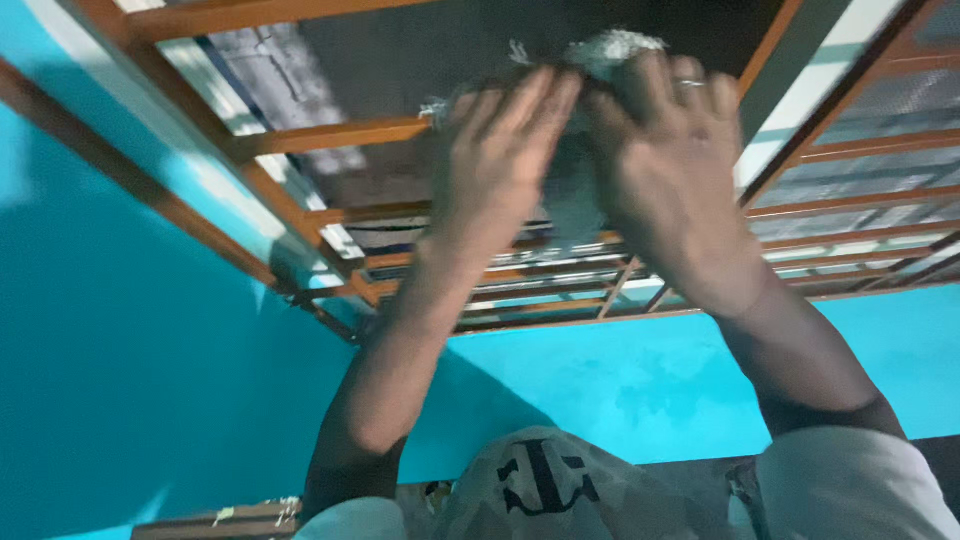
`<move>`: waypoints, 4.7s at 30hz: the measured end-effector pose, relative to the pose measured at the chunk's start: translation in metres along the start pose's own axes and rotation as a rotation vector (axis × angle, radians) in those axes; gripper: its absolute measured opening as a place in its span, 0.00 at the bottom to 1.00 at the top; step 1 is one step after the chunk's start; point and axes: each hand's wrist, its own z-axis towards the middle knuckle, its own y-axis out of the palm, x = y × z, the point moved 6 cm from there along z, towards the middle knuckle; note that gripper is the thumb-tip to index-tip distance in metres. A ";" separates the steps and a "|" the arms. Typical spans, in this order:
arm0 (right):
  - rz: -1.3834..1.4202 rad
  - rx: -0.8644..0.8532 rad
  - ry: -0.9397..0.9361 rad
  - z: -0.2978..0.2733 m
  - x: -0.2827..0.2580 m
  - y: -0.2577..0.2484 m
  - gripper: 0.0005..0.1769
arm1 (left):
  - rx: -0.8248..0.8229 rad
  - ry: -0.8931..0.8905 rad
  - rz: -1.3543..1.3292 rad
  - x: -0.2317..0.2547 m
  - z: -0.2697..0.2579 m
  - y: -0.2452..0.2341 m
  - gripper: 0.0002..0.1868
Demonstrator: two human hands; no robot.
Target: The person wipes a window grill and the frame with a cloth, moving the cloth along the bars and the adjacent wall.
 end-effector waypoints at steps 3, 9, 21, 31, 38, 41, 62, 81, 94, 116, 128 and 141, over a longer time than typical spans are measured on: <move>-0.041 -0.085 0.200 -0.026 0.036 -0.002 0.14 | -0.065 0.047 0.032 0.037 0.026 0.049 0.25; 0.113 0.057 0.254 -0.054 0.064 -0.009 0.18 | -0.048 0.030 -0.199 0.063 0.047 0.068 0.27; 0.414 0.287 0.320 -0.085 0.097 0.006 0.16 | 0.026 0.150 -0.251 0.094 0.042 0.067 0.28; 0.410 0.289 0.318 -0.115 0.083 0.036 0.25 | -0.006 0.156 -0.327 0.101 0.005 0.090 0.32; 0.435 0.220 0.470 -0.163 0.072 0.075 0.18 | -0.079 0.099 -0.361 0.103 -0.032 0.101 0.34; 0.334 0.234 0.375 -0.147 0.061 0.071 0.17 | -0.188 0.037 -0.416 0.091 -0.032 0.098 0.30; 0.608 0.160 -0.179 0.053 -0.193 0.100 0.12 | 0.324 -0.600 0.080 -0.086 -0.194 -0.115 0.19; 0.683 0.162 -0.370 0.029 -0.260 0.118 0.17 | 0.484 -0.703 -0.059 -0.106 -0.285 -0.116 0.18; 0.785 -0.007 -0.027 -0.030 -0.224 0.148 0.13 | 0.149 -0.563 0.022 -0.044 -0.247 -0.068 0.30; 0.384 0.368 0.306 -0.198 0.015 0.086 0.08 | -0.024 -0.049 -0.557 0.099 -0.087 0.087 0.18; 0.541 0.288 0.422 -0.218 0.038 0.116 0.14 | -0.045 0.011 -0.450 0.106 -0.091 0.116 0.20; 0.581 0.098 0.565 -0.257 0.002 0.137 0.12 | -0.242 0.010 -0.489 0.109 -0.150 0.134 0.21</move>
